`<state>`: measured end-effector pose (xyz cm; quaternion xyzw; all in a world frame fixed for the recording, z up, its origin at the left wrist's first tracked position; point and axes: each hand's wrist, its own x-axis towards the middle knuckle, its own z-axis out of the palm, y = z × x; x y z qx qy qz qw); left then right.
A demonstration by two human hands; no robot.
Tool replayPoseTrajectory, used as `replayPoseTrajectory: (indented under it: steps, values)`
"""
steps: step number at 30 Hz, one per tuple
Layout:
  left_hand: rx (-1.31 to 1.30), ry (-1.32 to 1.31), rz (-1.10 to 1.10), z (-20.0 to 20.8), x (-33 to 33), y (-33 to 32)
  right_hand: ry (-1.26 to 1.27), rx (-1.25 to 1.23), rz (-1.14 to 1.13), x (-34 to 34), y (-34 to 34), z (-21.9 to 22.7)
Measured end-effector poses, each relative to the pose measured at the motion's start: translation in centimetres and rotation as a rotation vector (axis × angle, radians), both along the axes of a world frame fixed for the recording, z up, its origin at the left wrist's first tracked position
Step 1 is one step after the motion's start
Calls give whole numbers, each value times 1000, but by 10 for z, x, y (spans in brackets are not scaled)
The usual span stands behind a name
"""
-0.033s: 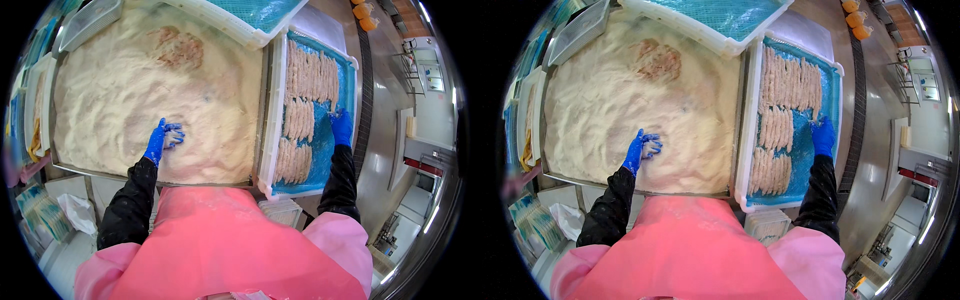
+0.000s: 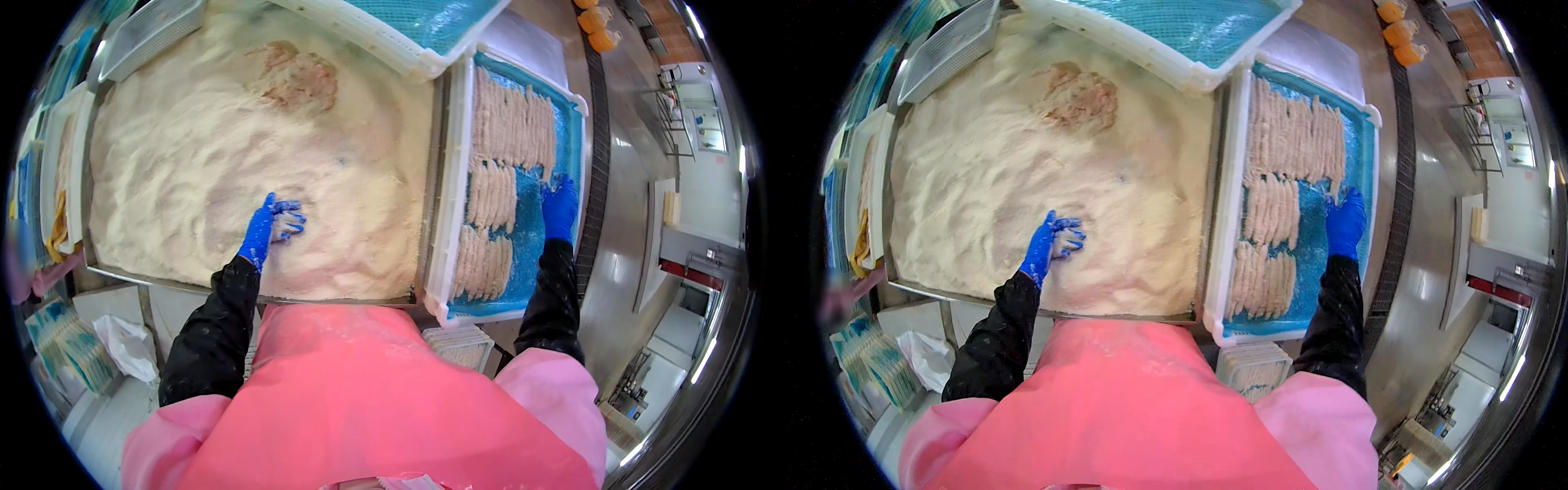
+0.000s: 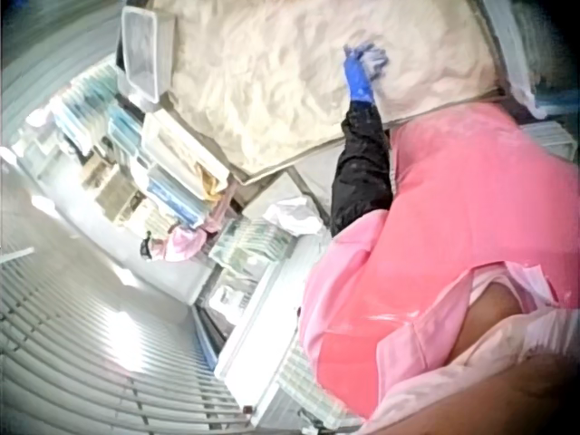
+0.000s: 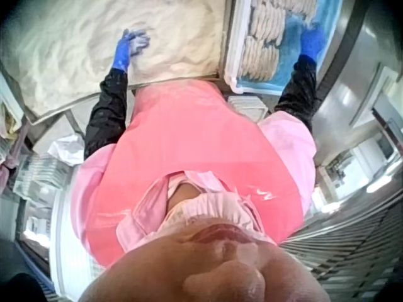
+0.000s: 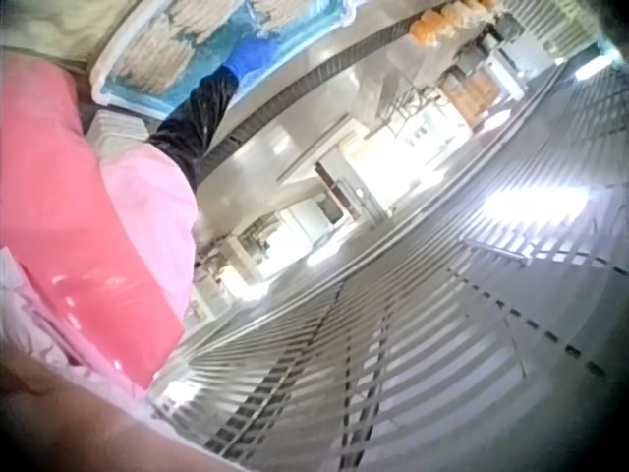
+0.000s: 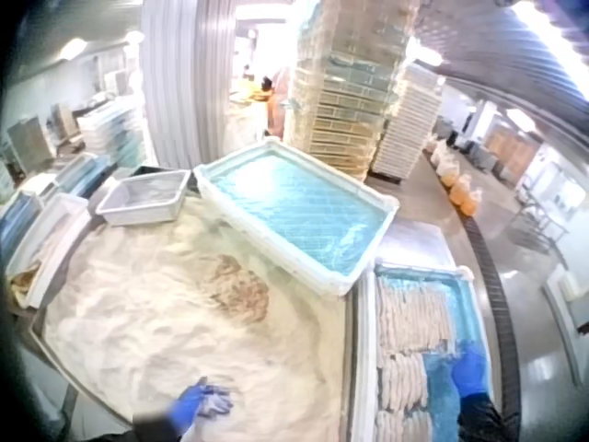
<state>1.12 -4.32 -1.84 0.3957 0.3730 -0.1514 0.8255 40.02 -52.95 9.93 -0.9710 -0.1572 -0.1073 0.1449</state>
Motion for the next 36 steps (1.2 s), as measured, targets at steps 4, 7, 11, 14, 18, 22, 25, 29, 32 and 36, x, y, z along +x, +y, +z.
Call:
replayPoseTrajectory:
  steps: [4, 7, 11, 14, 18, 22, 25, 29, 32, 36]
  values:
    - [67, -59, -54, 15, -12, -2, 197, 370, 328, -96, 160, 11]
    - [134, -163, -67, -4, -36, 9, 435, 552, 640, -174, 275, -41]
    - [94, -39, 54, 14, -57, 25, 100, 183, 492, -259, 364, -146]
    - [-5, -167, 91, 17, -82, 40, 420, 601, 507, -270, 403, -152]
    - [29, -308, 73, -4, -87, 47, 170, 249, 515, -242, 452, -114]
    - [-90, -137, 109, 2, -73, 45, 466, 314, 564, -210, 457, -119]
    - [-53, -190, 133, 4, -77, 43, 406, 282, 555, -211, 443, -131]
    - [-112, -159, 125, -9, -77, 46, 109, 149, 556, -235, 459, -110]
    - [-136, -199, 85, -3, -72, 49, 225, 246, 535, -224, 460, -126]
    - [-92, -129, 110, 0, -77, 45, 1194, 1123, 304, -236, 449, -74]
